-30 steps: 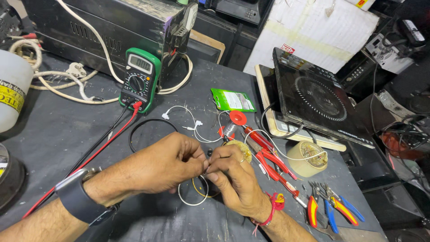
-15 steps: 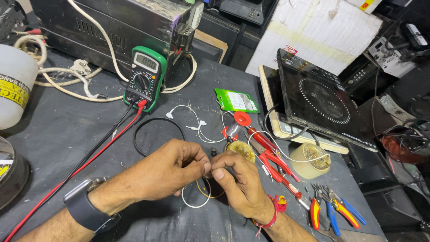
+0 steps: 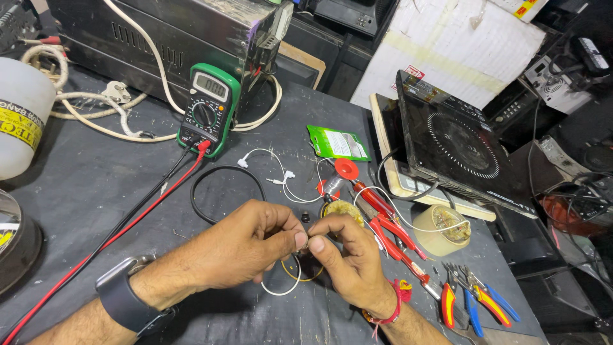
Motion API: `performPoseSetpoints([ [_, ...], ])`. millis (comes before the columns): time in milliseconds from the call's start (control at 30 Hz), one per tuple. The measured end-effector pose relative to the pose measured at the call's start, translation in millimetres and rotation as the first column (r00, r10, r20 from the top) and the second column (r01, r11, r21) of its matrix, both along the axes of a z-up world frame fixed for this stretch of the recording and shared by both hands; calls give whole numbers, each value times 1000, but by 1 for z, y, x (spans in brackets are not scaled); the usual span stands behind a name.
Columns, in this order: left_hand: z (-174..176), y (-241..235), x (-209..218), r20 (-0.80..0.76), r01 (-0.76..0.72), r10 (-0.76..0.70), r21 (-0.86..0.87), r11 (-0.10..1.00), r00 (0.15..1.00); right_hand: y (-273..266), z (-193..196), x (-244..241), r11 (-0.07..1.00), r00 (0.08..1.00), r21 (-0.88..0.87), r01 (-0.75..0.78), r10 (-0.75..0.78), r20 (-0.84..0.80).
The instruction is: The person strips and twists wires, then uses a soldering iron to join them to a small cylindrical component. They repeatedly heat the joint, apply solder, and trim excess wire with pliers. The work is performed on a cluttered electronics workbench with a multimeter and other tools visible.
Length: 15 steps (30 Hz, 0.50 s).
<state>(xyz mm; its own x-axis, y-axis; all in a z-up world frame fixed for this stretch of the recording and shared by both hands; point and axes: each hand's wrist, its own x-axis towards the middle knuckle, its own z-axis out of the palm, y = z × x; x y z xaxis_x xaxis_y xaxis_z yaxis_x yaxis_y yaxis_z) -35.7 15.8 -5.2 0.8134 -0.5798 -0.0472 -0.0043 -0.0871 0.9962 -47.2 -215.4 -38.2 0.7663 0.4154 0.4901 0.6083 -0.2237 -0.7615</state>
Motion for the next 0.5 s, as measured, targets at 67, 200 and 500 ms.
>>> performPoseSetpoints([
  [67, 0, -1, -3, -28, -14, 14, -3, 1000, 1000, 0, -2, 0, 998, 1000, 56, 5, -4, -18],
  [200, -3, -5, -8, 150, -59, 66, -52, 997, 987, 4, 1, 0, 992, 999, 127, -22, 16, 46],
  [500, -7, -11, -18, 201, -202, 205, -38, 979, 958, 9, 18, -4, 995, 937, -57, 77, -53, 344],
])
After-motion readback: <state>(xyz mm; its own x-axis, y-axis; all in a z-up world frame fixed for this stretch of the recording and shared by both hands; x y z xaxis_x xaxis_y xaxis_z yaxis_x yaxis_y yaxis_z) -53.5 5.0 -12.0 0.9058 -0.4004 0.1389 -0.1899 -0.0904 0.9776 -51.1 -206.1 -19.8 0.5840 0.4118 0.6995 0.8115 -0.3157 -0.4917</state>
